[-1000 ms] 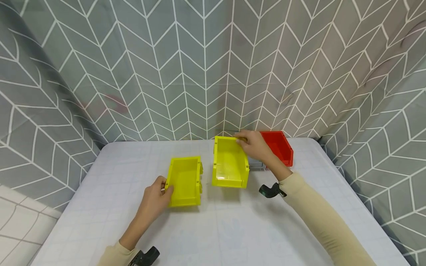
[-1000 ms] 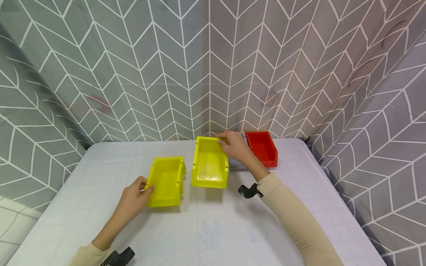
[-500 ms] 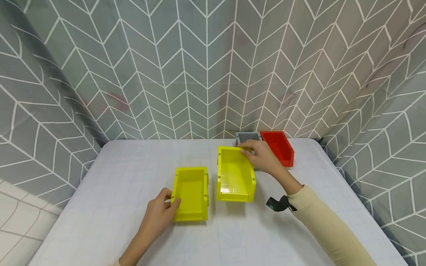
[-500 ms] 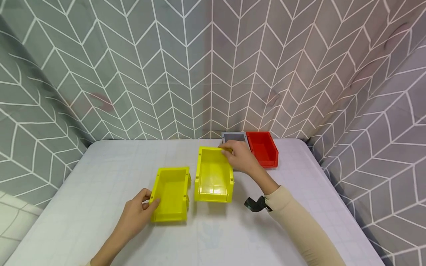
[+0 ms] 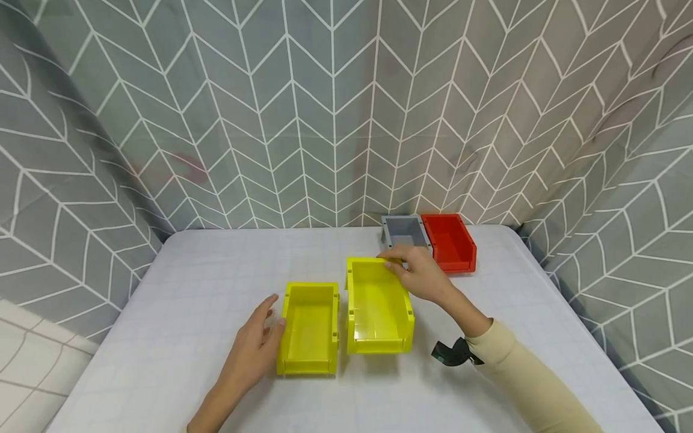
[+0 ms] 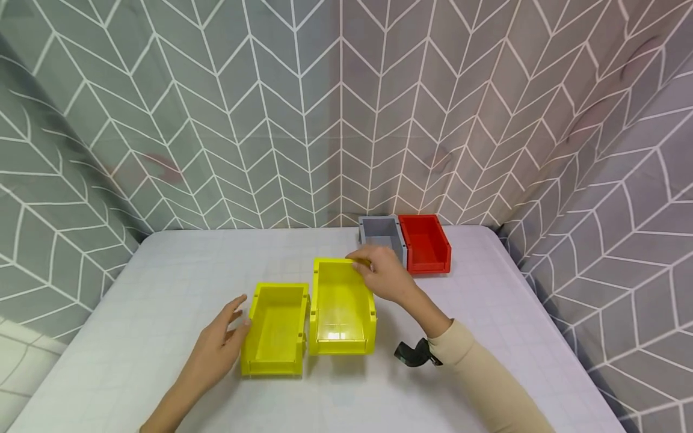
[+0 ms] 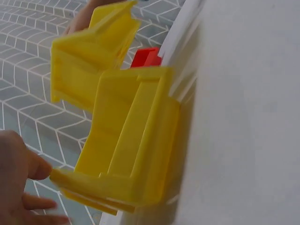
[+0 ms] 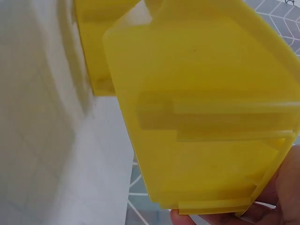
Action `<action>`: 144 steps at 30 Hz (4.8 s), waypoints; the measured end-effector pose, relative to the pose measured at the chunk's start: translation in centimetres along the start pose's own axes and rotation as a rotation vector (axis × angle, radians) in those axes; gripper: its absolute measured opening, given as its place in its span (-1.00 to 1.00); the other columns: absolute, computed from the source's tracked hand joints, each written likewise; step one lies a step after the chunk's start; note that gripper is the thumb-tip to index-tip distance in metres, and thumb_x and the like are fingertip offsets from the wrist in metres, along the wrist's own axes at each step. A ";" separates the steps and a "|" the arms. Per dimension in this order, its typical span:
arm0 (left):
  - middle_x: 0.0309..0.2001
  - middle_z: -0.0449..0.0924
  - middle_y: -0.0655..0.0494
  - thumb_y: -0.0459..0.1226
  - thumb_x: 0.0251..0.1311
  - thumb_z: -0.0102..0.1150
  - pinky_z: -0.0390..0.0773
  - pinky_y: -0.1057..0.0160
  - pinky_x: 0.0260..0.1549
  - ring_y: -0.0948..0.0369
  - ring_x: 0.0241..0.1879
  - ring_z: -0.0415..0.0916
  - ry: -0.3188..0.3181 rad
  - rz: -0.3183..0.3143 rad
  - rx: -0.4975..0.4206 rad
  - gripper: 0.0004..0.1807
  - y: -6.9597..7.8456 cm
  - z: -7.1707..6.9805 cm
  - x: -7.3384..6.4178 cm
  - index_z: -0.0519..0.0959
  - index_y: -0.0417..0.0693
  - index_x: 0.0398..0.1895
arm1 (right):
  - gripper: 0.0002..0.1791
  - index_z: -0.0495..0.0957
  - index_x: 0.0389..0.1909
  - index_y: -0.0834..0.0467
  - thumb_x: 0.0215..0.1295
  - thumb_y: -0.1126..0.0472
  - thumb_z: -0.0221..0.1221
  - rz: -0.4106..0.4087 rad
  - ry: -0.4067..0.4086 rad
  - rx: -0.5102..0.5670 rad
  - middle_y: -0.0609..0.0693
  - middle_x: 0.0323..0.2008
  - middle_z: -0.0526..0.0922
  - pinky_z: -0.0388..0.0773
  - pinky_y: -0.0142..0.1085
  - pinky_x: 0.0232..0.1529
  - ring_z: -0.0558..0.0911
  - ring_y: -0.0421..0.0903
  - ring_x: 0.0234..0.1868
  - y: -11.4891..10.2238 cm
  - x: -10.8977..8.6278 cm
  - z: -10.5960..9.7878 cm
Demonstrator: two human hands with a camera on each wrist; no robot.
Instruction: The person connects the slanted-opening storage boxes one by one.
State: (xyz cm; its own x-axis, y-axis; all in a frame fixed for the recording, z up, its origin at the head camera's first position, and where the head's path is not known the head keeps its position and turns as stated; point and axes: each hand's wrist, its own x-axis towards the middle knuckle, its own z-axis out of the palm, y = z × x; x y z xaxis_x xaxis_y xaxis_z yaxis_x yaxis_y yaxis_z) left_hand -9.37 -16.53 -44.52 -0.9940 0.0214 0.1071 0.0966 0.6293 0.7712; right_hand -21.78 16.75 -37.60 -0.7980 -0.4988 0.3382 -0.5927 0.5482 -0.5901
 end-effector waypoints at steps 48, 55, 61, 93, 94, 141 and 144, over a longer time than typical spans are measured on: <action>0.59 0.13 0.17 -0.35 0.54 0.09 0.75 0.11 -0.10 -0.01 0.50 0.21 0.051 0.224 -0.048 -0.45 -1.8 1.1 1.3 0.34 -0.21 0.54 | -0.72 0.73 0.09 0.27 0.41 0.42 0.25 0.091 -0.078 -0.094 0.09 0.00 0.75 0.73 -0.15 0.01 0.71 -0.01 -0.09 -1.0 -0.1 2.6; 0.63 0.03 0.20 -0.34 0.56 0.05 0.65 0.00 0.09 0.02 0.54 0.13 0.022 0.254 -0.030 -0.40 -2.5 1.4 1.5 0.24 -0.18 0.60 | -0.70 0.71 0.13 0.27 0.43 0.40 0.24 0.087 -0.095 -0.097 0.09 0.01 0.75 0.72 -0.13 0.04 0.71 -0.01 -0.08 -0.9 -0.3 2.7; 0.66 -0.06 0.24 -0.31 0.61 -0.04 0.14 0.22 0.47 0.14 0.58 0.01 0.025 0.294 0.051 -0.39 -3.0 1.8 1.7 0.14 -0.12 0.65 | -0.64 0.66 0.23 0.20 0.46 0.28 0.26 0.077 -0.089 -0.089 0.07 0.13 0.71 0.64 -0.03 0.17 0.67 0.03 0.10 -1.1 -0.8 2.8; 0.65 -0.04 0.22 -0.34 0.61 -0.07 -0.10 0.45 0.47 0.15 0.58 0.00 0.035 0.301 0.013 -0.40 -3.1 2.1 1.7 0.16 -0.10 0.64 | 0.11 0.38 0.53 -0.25 -0.07 -0.63 0.31 0.015 -0.114 -0.316 0.10 0.53 0.22 0.34 0.31 0.34 0.18 0.21 0.49 -4.6 -3.5 5.8; 0.65 -0.04 0.22 -0.34 0.61 -0.06 -0.10 0.45 0.47 0.15 0.58 0.00 0.035 0.303 0.014 -0.40 -3.1 2.1 1.7 0.16 -0.11 0.64 | 0.09 0.39 0.52 -0.26 -0.07 -0.63 0.31 0.011 -0.111 -0.317 0.09 0.53 0.23 0.35 0.31 0.34 0.19 0.21 0.48 -4.6 -3.5 5.9; 0.66 -0.05 0.24 -0.34 0.61 -0.06 -0.09 0.49 0.45 0.14 0.58 0.01 0.036 0.311 0.030 -0.39 -3.4 2.3 1.8 0.15 -0.13 0.65 | 0.09 0.48 0.48 -0.17 -0.13 -0.54 0.42 -0.003 -0.115 -0.315 0.22 0.47 0.28 0.30 0.42 0.29 0.19 0.34 0.45 -4.8 -3.1 6.3; 0.65 -0.04 0.24 -0.35 0.61 -0.06 -0.09 0.49 0.45 0.14 0.58 0.01 0.039 0.313 0.028 -0.39 -3.4 2.3 1.8 0.15 -0.12 0.65 | 0.09 0.48 0.48 -0.17 -0.13 -0.54 0.42 -0.005 -0.116 -0.322 0.21 0.47 0.28 0.32 0.41 0.28 0.19 0.34 0.45 -4.8 -3.1 6.3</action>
State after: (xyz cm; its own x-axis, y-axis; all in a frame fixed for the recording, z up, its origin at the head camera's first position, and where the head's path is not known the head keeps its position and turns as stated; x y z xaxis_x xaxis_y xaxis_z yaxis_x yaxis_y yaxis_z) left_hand -11.58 -16.84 -48.44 -0.9134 0.1882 0.3611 0.3959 0.6177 0.6795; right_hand -15.79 11.49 -40.43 -0.7881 -0.5650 0.2444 -0.6156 0.7199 -0.3206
